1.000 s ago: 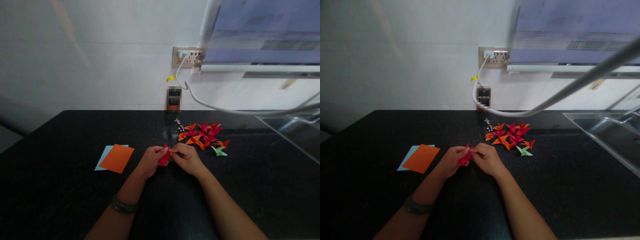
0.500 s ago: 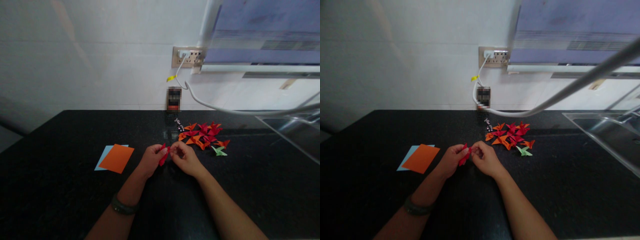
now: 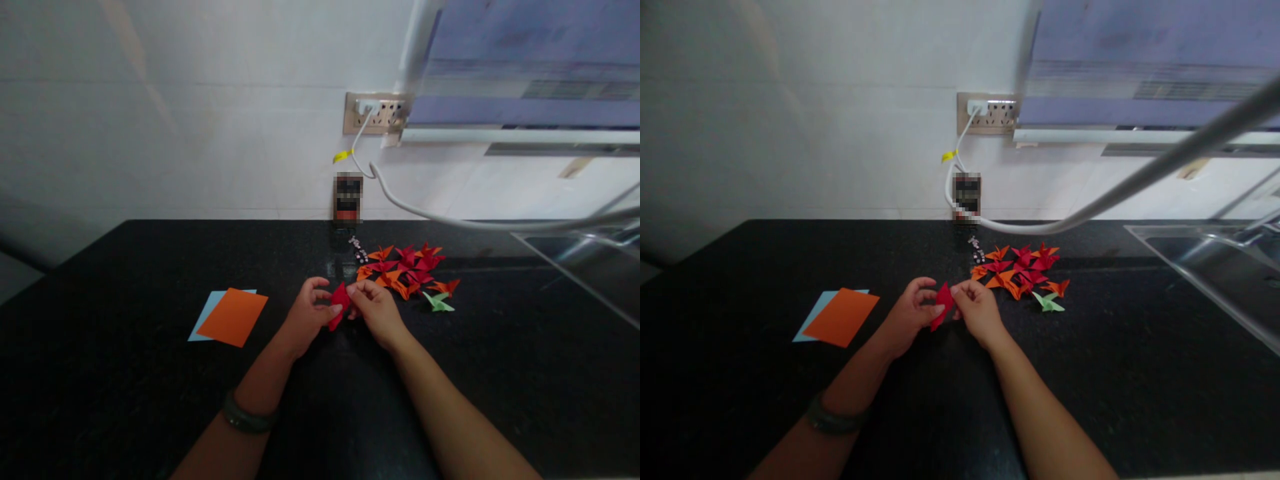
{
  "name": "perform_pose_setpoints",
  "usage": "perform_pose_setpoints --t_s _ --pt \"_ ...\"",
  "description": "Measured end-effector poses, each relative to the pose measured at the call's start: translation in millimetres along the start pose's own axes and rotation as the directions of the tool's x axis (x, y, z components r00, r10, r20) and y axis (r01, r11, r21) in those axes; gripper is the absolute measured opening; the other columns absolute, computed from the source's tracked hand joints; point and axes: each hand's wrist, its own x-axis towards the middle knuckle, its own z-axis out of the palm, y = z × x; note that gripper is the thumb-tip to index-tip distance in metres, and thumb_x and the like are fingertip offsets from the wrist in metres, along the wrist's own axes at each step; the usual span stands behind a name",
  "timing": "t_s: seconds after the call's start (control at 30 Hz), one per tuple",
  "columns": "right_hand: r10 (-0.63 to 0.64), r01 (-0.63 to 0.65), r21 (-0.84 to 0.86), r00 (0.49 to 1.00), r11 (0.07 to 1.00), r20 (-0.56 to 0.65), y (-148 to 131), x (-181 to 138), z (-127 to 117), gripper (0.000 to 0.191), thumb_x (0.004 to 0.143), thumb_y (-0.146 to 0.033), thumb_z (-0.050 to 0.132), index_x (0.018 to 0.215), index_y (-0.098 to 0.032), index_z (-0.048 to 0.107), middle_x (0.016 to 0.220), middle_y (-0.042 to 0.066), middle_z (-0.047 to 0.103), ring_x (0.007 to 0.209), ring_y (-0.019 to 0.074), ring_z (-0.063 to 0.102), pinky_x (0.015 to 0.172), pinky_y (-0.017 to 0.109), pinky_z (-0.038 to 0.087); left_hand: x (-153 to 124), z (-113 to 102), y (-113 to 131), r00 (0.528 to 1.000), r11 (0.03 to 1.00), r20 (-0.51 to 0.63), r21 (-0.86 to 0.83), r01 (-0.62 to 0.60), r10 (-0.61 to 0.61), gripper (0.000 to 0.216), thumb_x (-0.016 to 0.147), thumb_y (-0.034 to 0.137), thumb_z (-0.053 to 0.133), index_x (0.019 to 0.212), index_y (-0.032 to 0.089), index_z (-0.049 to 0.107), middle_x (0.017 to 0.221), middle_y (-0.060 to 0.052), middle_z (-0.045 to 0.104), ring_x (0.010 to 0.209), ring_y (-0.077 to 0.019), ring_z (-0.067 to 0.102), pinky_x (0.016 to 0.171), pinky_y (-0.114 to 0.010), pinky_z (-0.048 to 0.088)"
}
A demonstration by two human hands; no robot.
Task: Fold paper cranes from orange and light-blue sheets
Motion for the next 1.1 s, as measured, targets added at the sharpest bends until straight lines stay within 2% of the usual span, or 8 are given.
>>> perform_pose_setpoints --t_s 0.07,0.13,0.23,0.4,0.7,0.97,1.1 --pt "-0.017 0.02 0.028 0.996 0.999 -0.083 1.7 1.8 -2.1 0.018 0.073 -0.032 0.055 0.066 -0.015 0.052 0.042 -0.007 0.048 0.037 0.0064 0.045 0.041 0.017 0.035 1.0 0.6 0.1 0.997 0.995 -0.033 0.065 0.074 -0.072 0.039 0.059 0.029 0.068 0.089 0.017 0.047 0.068 0.003 0.055 0.048 -0.0076 0.052 0.046 -0.021 0.042" --pt "-0.03 0.037 0.053 0.991 0.998 -0.129 3.6 3.3 -3.5 0.017 0.072 -0.032 0.056 0.067 -0.016 0.053 0.042 -0.007 0.049 0.037 0.0066 0.045 0.041 0.017 0.036 1.7 0.5 -0.4 0.99 0.979 -0.012 0.151 0.138 -0.138 0.027 0.064 0.037 0.062 0.074 0.013 0.052 0.056 0.003 0.053 0.042 -0.0064 0.048 0.043 -0.02 0.041" --pt "0.007 0.012 0.131 0.99 0.991 -0.142 4.1 4.0 -4.0 0.016 0.069 -0.03 0.059 0.065 -0.015 0.054 0.042 -0.006 0.051 0.037 0.0063 0.046 0.04 0.016 0.037 1.8 -0.6 -1.9 0.988 0.975 0.046 0.173 0.137 -0.147 0.027 0.066 0.038 0.06 0.064 0.012 0.054 0.05 0.003 0.052 0.038 -0.0052 0.046 0.041 -0.018 0.039" --pt "0.177 -0.111 0.331 0.968 0.937 -0.176 0.1 4.8 -2.8 0.014 0.061 -0.025 0.062 0.058 -0.015 0.052 0.041 -0.007 0.05 0.033 0.0044 0.042 0.035 0.015 0.04 0.0 -2.2 -1.3 0.985 0.989 0.106 0.057 0.134 -0.139 0.023 0.066 0.035 0.061 0.062 0.012 0.054 0.049 0.004 0.051 0.038 -0.0044 0.044 0.04 -0.017 0.036" --pt "0.292 -0.216 0.387 0.945 0.896 -0.149 -2.1 6.0 -2.3 0.009 0.061 -0.019 0.058 0.057 -0.014 0.051 0.039 -0.006 0.048 0.032 0.0043 0.042 0.031 0.014 0.042 0.8 -1.9 -1.7 0.982 0.986 0.108 0.068 0.149 -0.156 0.022 0.066 0.033 0.06 0.06 0.013 0.053 0.047 0.004 0.049 0.038 -0.0048 0.043 0.04 -0.018 0.035" --pt "0.319 -0.253 0.362 0.938 0.897 -0.136 -0.5 6.3 -3.2 0.009 0.064 -0.019 0.055 0.058 -0.015 0.05 0.043 -0.005 0.05 0.033 0.0054 0.044 0.035 0.017 0.045 0.0 -1.0 -0.6 0.981 0.986 0.109 0.072 0.15 -0.158 0.021 0.066 0.032 0.06 0.062 0.012 0.053 0.049 0.004 0.05 0.039 -0.004 0.043 0.041 -0.017 0.036" --pt "0.26 -0.198 0.301 0.948 0.933 -0.183 0.6 8.0 -4.2 0.008 0.065 -0.021 0.055 0.06 -0.016 0.051 0.043 -0.006 0.049 0.035 0.0056 0.044 0.037 0.017 0.043 1.5 -0.5 -2.1 0.986 0.983 0.041 0.098 0.154 -0.159 0.02 0.061 0.028 0.065 0.068 0.012 0.055 0.052 0.004 0.052 0.039 -0.0037 0.045 0.041 -0.017 0.038"
